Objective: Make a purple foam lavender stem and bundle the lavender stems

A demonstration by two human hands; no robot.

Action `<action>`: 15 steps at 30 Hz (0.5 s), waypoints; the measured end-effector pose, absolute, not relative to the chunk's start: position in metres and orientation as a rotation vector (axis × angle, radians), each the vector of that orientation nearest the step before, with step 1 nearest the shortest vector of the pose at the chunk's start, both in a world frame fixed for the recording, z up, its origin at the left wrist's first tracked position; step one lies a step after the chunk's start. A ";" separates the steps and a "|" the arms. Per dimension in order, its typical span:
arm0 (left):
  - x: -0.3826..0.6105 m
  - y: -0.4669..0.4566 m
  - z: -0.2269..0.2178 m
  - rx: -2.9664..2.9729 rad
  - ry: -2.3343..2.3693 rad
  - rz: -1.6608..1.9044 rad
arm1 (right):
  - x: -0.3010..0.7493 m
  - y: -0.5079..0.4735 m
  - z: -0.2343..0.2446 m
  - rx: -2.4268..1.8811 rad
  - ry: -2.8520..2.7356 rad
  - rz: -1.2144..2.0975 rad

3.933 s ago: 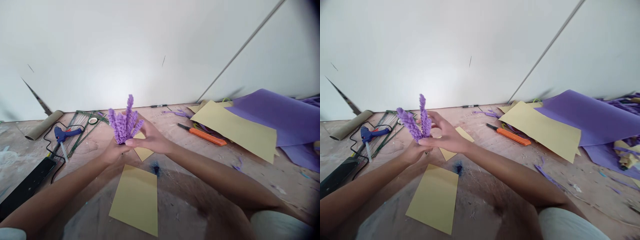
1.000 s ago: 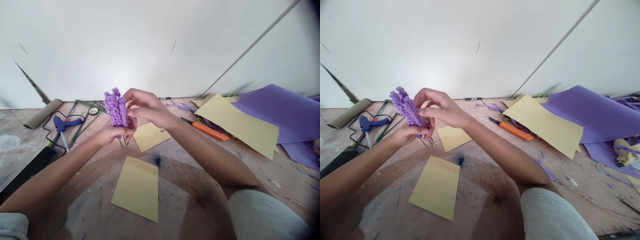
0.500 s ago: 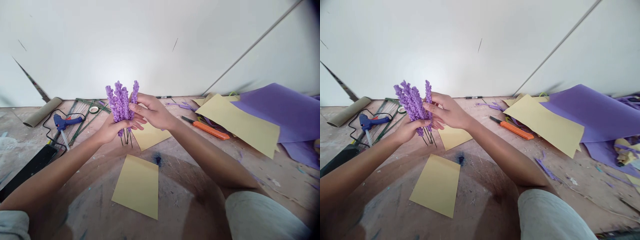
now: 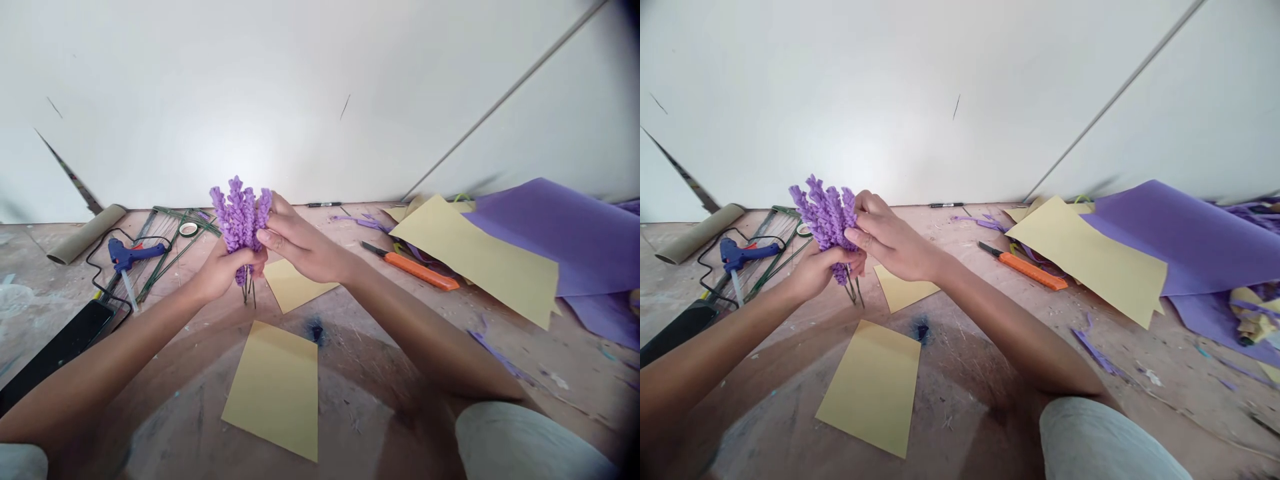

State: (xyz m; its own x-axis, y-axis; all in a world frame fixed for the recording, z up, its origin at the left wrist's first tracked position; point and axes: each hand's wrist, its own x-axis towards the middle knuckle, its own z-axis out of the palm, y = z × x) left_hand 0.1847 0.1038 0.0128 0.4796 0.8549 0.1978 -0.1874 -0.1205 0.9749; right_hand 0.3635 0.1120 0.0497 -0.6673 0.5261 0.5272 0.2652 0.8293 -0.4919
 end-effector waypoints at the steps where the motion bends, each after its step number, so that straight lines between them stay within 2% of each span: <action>1: 0.186 0.103 0.011 1.410 0.627 0.985 | 0.362 0.110 0.050 -0.583 -2.302 0.515; 8: 0.190 0.096 -0.001 1.387 0.579 0.836 | 0.350 0.090 0.056 -0.580 -2.141 1.036; 15: 0.188 0.094 -0.002 1.384 0.508 0.717 | 0.342 0.083 0.053 -0.563 -2.050 1.218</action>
